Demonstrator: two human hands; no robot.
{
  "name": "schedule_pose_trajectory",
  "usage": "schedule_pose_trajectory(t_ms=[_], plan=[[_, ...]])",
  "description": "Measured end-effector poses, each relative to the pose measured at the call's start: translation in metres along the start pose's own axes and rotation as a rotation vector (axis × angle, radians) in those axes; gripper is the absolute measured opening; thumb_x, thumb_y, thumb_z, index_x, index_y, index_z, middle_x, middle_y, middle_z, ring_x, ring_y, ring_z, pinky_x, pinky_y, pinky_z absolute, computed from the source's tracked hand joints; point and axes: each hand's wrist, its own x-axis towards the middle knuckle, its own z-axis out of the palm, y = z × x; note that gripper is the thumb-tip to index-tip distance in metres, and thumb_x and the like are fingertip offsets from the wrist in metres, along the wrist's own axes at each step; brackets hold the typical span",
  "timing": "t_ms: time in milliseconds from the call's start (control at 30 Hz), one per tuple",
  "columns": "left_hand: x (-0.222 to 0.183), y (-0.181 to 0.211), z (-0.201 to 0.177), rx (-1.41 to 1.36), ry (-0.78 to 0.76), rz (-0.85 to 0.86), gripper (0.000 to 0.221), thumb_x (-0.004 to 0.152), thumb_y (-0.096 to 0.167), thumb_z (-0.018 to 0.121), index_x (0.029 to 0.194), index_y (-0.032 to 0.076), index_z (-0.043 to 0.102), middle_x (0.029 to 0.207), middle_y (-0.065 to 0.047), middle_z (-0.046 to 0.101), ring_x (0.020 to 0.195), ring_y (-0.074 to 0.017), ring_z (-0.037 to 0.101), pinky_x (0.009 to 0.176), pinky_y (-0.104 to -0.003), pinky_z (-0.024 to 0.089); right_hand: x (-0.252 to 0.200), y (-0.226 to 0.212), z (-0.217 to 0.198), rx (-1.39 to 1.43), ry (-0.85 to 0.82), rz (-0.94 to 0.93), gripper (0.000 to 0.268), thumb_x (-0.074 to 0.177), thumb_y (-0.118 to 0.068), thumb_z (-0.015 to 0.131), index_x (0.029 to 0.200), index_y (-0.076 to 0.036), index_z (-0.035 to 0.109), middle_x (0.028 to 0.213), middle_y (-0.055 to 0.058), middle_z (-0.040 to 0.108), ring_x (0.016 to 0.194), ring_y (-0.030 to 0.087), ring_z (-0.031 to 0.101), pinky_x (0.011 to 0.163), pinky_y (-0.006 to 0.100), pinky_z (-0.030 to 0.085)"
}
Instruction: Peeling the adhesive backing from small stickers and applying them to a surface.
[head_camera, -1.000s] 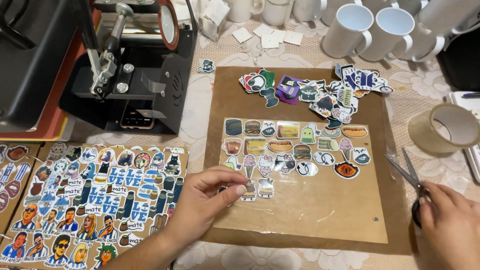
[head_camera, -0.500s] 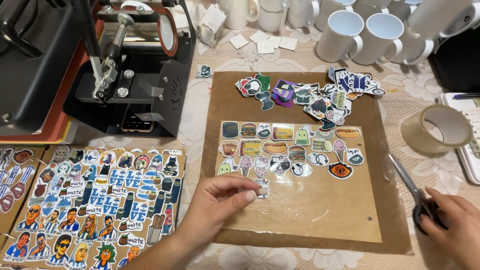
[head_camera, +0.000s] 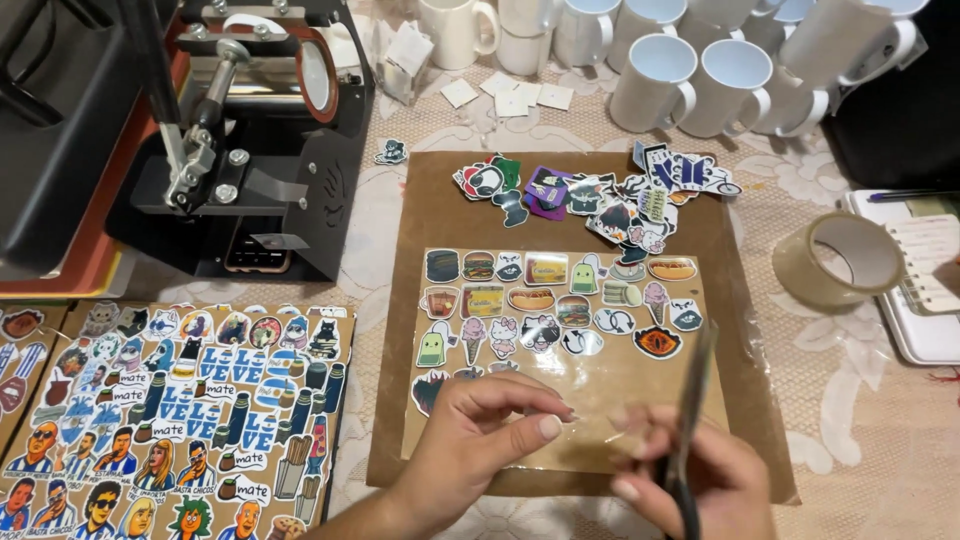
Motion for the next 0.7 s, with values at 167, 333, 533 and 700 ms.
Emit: schedule_pose_trajectory(t_ms=[167,333,533,700], plan=[[-0.004,-0.006,0.004,0.057,0.023,0.081,0.007,0.086,0.010,0.077,0.093,0.007,0.078,0.093,-0.010,0.076,0.092,-0.0191,0.071,0.085,-0.030,0.057,0.021,-0.026,0.034,0.056,0.021,0.032,0.026,0.067,0.004,0.084,0.077,-0.006,0.062,0.093,0.016,0.078,0.078,0.015,0.073,0.075,0.027,0.061],[-0.005,-0.009,0.002,0.132,0.055,0.107,0.010,0.085,0.012,0.078,0.093,0.007,0.078,0.091,-0.009,0.075,0.088,-0.0176,0.070,0.082,-0.029,0.056,0.026,-0.028,0.041,0.094,0.010,0.008,0.025,0.071,0.006,0.081,0.077,-0.005,0.058,0.078,0.013,0.071,0.075,0.019,0.070,0.075,0.030,0.058],[-0.003,-0.010,0.004,0.188,0.051,0.122,0.008,0.085,0.012,0.079,0.092,0.008,0.079,0.089,-0.008,0.076,0.086,-0.0176,0.071,0.081,-0.030,0.057,0.027,-0.027,0.041,-0.089,0.030,-0.076,0.022,0.068,0.000,0.084,0.078,-0.005,0.065,0.078,0.008,0.074,0.073,0.014,0.073,0.069,0.022,0.059],[-0.007,-0.033,0.000,0.139,0.091,0.231,0.069,0.085,0.007,0.081,0.146,0.017,0.051,0.107,-0.010,0.077,0.097,-0.0157,0.068,0.097,-0.032,0.056,0.028,-0.032,0.047,-0.108,0.072,-0.117,0.023,0.069,0.003,0.080,0.075,-0.006,0.060,0.075,0.008,0.071,0.069,0.013,0.070,0.066,0.021,0.056]])
